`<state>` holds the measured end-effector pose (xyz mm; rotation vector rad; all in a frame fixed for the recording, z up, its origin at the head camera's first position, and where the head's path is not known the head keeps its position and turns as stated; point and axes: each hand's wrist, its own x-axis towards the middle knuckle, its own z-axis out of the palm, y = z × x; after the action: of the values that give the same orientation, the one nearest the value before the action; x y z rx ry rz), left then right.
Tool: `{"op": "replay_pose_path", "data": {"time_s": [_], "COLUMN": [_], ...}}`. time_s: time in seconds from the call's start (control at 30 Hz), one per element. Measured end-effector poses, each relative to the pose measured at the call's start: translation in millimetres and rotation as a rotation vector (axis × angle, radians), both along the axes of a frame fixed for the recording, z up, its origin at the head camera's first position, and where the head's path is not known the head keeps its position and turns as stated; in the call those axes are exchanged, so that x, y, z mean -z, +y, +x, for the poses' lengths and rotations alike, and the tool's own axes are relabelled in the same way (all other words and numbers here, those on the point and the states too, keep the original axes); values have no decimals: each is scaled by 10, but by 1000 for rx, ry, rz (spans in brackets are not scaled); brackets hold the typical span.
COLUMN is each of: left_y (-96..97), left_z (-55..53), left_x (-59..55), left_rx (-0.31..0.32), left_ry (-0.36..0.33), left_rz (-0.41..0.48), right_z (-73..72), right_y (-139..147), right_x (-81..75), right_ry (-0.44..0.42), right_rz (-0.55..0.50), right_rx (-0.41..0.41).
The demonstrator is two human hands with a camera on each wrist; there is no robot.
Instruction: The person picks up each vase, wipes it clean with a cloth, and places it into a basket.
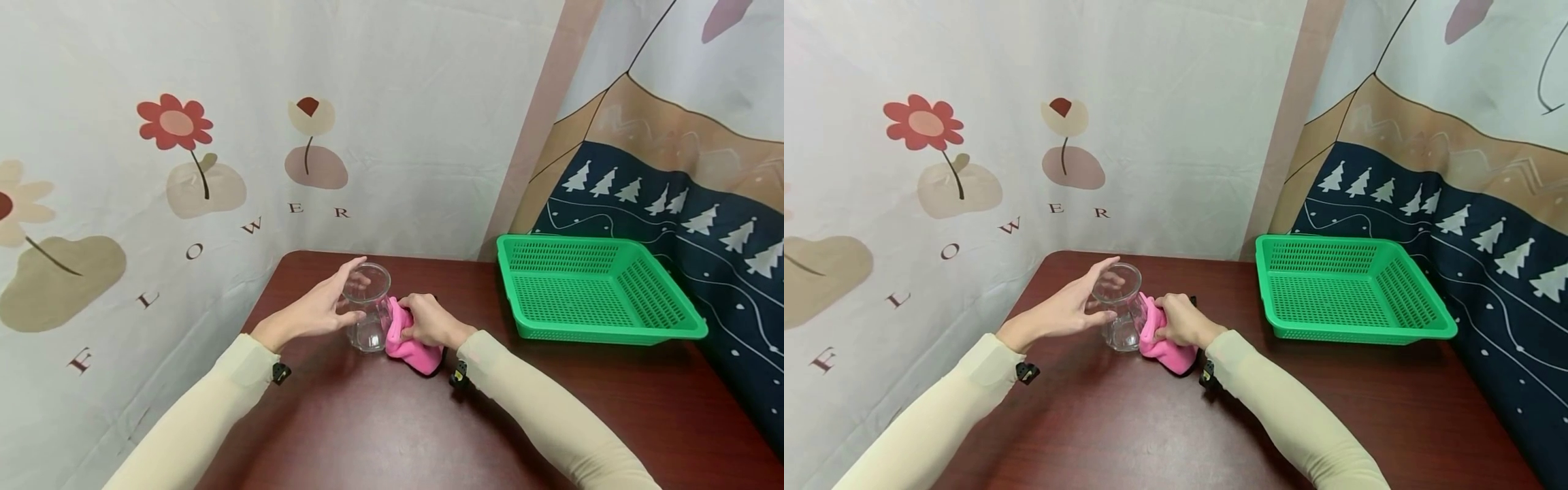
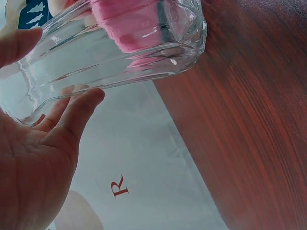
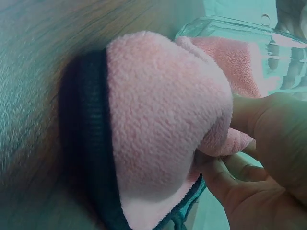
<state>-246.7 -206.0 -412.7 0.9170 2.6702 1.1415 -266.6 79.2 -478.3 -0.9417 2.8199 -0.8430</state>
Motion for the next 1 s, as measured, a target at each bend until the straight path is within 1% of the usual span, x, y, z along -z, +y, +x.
{"op": "replay_pose_path", "data": {"time_s": [0.3, 0.43, 0.47, 0.57, 0.6, 0.67, 0.7, 0.8, 0.83, 0.87, 0.9, 0.93, 1.0], "left_y": [9, -5, -18, -83, -131, -164, -168, -131, -82, -66, -44, -28, -5], "left_z": [12, -9, -27, -126, -252, -311, -318, -260, -132, -109, -58, -29, 8], "left_x": [-11, 14, 36, 147, 297, 375, 386, 328, 178, 155, 98, 66, 24], "left_rx": [-5, 1, 10, 48, 86, 100, 102, 83, 47, 37, 30, 21, 4], "left_ry": [9, 12, 14, 30, 44, 53, 57, 48, 39, 38, 43, 42, 42], "left_rz": [-4, 7, 17, 56, 90, 98, 98, 88, 56, 45, 39, 30, 9], "right_z": [1, -2, 0, 4, 5, 14, 14, 25, 30, 33, 37, 39, 50], "right_y": [30, 37, 39, 45, 46, 49, 49, 55, 56, 56, 54, 55, 52], "right_x": [0, 14, 18, 11, 4, -18, -30, -76, -96, -115, -136, -155, -203], "right_ry": [-11, -11, -10, -1, 1, 5, 7, 19, 24, 28, 30, 36, 43], "right_rz": [-54, -80, -85, -104, -111, -132, -144, -189, -204, -218, -231, -243, -261], "right_rx": [34, 37, 38, 41, 41, 38, 37, 34, 33, 32, 31, 29, 30]}}
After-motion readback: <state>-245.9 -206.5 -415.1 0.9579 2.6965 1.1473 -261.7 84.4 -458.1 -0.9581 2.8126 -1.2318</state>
